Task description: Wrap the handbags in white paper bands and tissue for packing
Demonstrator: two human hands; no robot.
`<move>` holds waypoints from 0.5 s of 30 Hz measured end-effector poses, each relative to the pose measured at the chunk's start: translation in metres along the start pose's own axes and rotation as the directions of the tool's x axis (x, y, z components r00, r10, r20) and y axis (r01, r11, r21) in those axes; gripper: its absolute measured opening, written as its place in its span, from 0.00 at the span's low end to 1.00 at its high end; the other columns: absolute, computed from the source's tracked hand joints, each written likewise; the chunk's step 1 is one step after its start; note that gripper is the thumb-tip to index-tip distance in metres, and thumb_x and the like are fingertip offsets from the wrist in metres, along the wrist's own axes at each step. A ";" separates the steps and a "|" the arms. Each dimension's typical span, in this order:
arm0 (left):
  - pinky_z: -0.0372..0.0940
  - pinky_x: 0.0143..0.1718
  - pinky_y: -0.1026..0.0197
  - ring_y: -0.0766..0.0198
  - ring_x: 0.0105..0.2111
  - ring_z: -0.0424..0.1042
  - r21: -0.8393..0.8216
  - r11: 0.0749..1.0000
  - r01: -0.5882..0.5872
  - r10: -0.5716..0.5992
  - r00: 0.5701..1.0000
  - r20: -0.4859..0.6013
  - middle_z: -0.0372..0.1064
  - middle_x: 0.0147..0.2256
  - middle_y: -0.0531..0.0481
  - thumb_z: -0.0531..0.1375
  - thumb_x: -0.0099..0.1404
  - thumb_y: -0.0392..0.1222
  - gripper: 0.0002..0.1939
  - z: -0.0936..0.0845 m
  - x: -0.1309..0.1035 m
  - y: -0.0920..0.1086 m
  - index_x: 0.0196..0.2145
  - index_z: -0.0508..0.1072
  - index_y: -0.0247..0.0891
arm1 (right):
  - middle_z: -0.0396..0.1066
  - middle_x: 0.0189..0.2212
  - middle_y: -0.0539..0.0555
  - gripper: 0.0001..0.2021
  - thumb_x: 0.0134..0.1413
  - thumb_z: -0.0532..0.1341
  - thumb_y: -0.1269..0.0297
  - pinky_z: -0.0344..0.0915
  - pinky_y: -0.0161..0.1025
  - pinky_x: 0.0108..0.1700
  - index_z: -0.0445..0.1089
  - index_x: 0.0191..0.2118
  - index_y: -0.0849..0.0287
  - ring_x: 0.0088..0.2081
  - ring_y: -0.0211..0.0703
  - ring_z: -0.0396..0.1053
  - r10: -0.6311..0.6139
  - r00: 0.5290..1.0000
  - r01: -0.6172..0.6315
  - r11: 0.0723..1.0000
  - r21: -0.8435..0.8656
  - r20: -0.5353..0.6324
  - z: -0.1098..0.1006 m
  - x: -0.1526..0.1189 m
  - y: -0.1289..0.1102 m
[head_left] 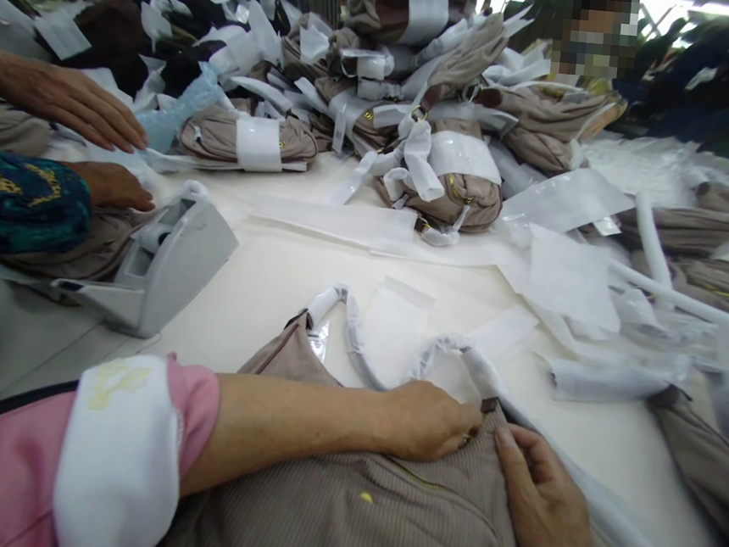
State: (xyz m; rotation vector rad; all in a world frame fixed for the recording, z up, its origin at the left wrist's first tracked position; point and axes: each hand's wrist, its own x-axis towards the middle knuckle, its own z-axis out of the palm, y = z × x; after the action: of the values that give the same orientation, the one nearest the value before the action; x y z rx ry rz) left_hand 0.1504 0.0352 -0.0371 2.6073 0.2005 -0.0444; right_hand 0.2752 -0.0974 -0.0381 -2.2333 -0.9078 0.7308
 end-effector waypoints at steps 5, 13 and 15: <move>0.56 0.26 0.65 0.64 0.30 0.67 0.124 0.966 -0.227 0.225 0.974 0.031 0.69 0.30 0.51 0.54 0.62 0.33 0.04 -0.029 -0.014 -0.002 0.31 0.68 0.36 | 0.72 0.32 0.55 0.15 0.54 0.51 0.49 0.67 0.44 0.35 0.63 0.38 0.55 0.34 0.51 0.70 -0.099 0.993 0.102 0.993 -0.051 0.060 0.007 0.002 -0.001; 0.51 0.24 0.66 0.66 0.24 0.64 0.199 0.953 -0.226 0.258 0.955 -0.149 0.67 0.27 0.55 0.49 0.54 0.25 0.14 -0.029 -0.033 -0.015 0.32 0.68 0.40 | 0.70 0.36 0.55 0.11 0.56 0.49 0.62 0.65 0.39 0.39 0.64 0.41 0.58 0.38 0.44 0.67 -0.502 0.865 0.480 0.824 -0.303 0.005 -0.004 0.000 -0.029; 0.52 0.24 0.67 0.67 0.23 0.64 0.193 0.946 -0.261 0.310 0.901 -0.303 0.67 0.26 0.55 0.46 0.55 0.26 0.16 -0.011 -0.020 -0.028 0.32 0.68 0.41 | 0.69 0.42 0.53 0.16 0.53 0.47 0.68 0.64 0.37 0.41 0.62 0.47 0.55 0.42 0.42 0.66 -0.625 0.767 0.626 0.682 -0.379 0.144 -0.017 0.005 -0.039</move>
State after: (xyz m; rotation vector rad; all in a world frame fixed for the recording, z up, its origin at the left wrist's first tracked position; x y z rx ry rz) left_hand 0.1260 0.0615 -0.0399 2.7497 -0.0770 0.5034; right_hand 0.2735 -0.0769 -0.0007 -2.0128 -1.8449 0.2205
